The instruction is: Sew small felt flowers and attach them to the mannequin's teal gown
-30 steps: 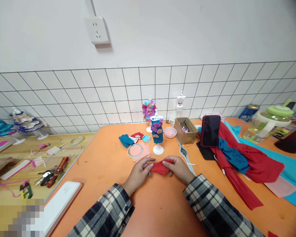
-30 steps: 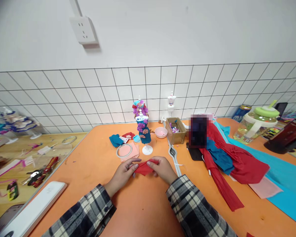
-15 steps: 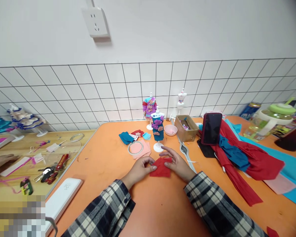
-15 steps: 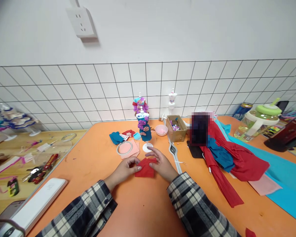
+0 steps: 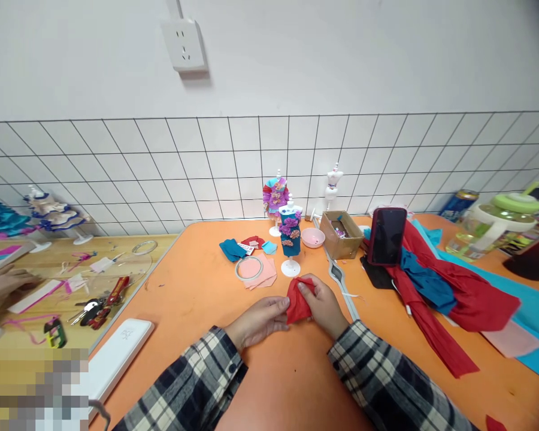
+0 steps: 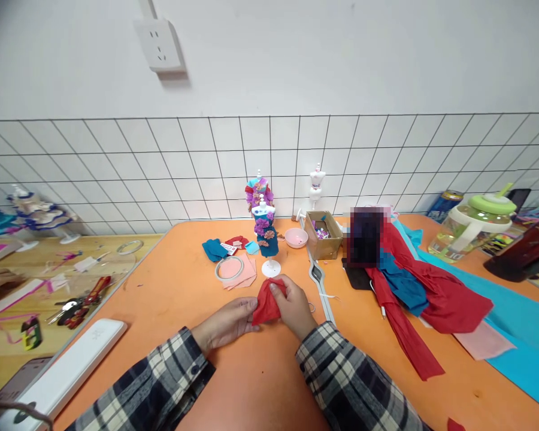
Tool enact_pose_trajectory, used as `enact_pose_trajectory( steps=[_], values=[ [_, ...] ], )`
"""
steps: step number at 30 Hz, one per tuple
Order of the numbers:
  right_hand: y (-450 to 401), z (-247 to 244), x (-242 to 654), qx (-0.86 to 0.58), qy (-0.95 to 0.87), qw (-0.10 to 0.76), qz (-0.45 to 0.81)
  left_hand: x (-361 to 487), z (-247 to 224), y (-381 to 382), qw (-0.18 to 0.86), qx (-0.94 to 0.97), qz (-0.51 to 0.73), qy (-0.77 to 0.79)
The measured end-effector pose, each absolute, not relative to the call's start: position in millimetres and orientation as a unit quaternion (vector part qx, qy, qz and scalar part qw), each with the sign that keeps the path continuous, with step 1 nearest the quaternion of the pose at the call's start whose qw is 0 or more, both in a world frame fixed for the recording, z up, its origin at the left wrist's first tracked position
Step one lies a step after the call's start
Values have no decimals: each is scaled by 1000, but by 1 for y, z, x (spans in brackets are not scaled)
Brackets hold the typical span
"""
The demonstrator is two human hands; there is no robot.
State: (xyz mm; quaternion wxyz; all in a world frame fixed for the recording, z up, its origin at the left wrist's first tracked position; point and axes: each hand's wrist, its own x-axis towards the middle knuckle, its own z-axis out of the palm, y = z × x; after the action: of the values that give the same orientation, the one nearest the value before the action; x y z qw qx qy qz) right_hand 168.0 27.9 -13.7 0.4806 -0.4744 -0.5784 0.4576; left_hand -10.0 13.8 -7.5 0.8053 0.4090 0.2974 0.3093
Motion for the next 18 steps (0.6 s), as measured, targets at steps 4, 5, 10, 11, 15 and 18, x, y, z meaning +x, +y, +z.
enact_pose_trajectory(
  steps=[4,5,10,11,15,18],
  values=[
    [20,-7,165,-506,-619,432,418,-1,-6,9,776,344,428,311],
    [19,-6,164,-509,-614,422,432,1,-6,9,748,340,464,331],
    [21,-11,161,-477,-570,427,515,0,-5,14,689,350,521,363],
    [22,-12,162,-468,-568,430,523,-1,-6,14,693,359,511,359],
    [22,-14,163,-462,-588,408,525,0,-11,14,693,410,485,342],
    [23,-10,169,-486,-632,374,474,-2,-15,17,667,408,508,363]
  ],
)
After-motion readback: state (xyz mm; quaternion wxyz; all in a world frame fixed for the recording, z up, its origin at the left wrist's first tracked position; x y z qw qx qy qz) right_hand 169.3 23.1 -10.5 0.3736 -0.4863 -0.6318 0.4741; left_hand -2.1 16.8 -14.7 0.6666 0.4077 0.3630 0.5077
